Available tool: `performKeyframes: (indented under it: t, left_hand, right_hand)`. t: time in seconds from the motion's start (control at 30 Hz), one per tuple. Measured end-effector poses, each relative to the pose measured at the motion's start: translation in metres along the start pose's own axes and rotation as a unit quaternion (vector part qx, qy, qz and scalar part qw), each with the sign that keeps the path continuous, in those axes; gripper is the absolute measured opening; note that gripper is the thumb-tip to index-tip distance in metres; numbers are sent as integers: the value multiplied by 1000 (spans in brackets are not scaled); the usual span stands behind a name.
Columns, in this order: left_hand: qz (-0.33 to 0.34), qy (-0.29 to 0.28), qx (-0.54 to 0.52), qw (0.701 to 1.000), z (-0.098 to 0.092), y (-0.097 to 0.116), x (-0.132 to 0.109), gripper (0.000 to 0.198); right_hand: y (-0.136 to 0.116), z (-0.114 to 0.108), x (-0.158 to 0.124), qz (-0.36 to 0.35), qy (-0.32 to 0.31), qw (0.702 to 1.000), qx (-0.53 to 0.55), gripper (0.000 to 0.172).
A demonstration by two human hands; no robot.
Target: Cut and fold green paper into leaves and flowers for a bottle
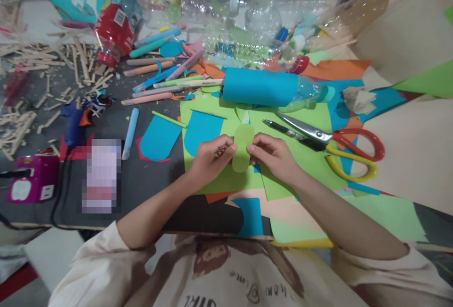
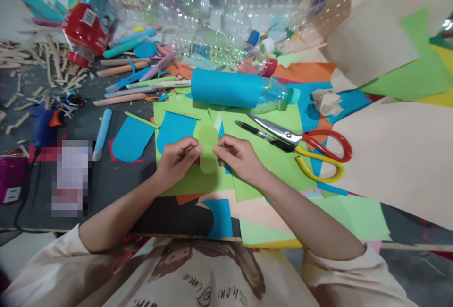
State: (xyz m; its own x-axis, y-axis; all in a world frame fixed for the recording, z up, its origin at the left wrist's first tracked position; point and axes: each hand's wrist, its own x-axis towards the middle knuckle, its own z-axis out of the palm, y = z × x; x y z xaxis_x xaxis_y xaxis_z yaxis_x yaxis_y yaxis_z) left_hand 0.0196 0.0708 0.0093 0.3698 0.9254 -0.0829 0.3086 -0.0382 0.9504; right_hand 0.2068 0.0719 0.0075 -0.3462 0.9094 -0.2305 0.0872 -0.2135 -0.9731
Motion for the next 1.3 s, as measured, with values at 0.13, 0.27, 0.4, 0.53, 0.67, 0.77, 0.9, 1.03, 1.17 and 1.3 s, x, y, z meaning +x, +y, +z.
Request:
performKeyframes:
  t: [0.13,0.27,0.4,0.53,0.67,0.77,0.9,1.03,1.17,1.3]
  left_hand:
    - [8,-3,-4,1000,1,0,1,28]
    - [-4,-10,13,1000,2,-1,2,34]
    - [-15,-7,26,1000,4,-1,1,36]
    - [3,-3,36,999,4,0,0,45]
    - [18,-18,30,999,5,0,0,48]
    - [18,-16,33,999,5,-1,0,46]
    - [24,0,43,999,4,-1,1,47]
    - [48,16,49,998,3,-1,1,41]
    - [70,27,61,995,2,-2,1,34]
    - [78,25,59,995,2,-3,1,33]
  right_hand:
    - [1,1,0,-9,10,1000,-9,46]
    - [3,0,0,-20,-8,999,-43,47]
    - [5,-1,0,-31,-35,996,-74,43]
    - [7,0,0,-34,-32,997,-66,41]
    - [8,0,0,-29,-49,997,-54,43]
    - [7,0,1,-25,-43,998,-46,43]
    - [6,1,0,-23,-18,998,-53,42]
    - [6,2,-1,-21,-3,999,-43,40]
    - [6,2,-1,-22,-3,999,-24,39]
    - [7,1,0,-36,-11,999,-31,39]
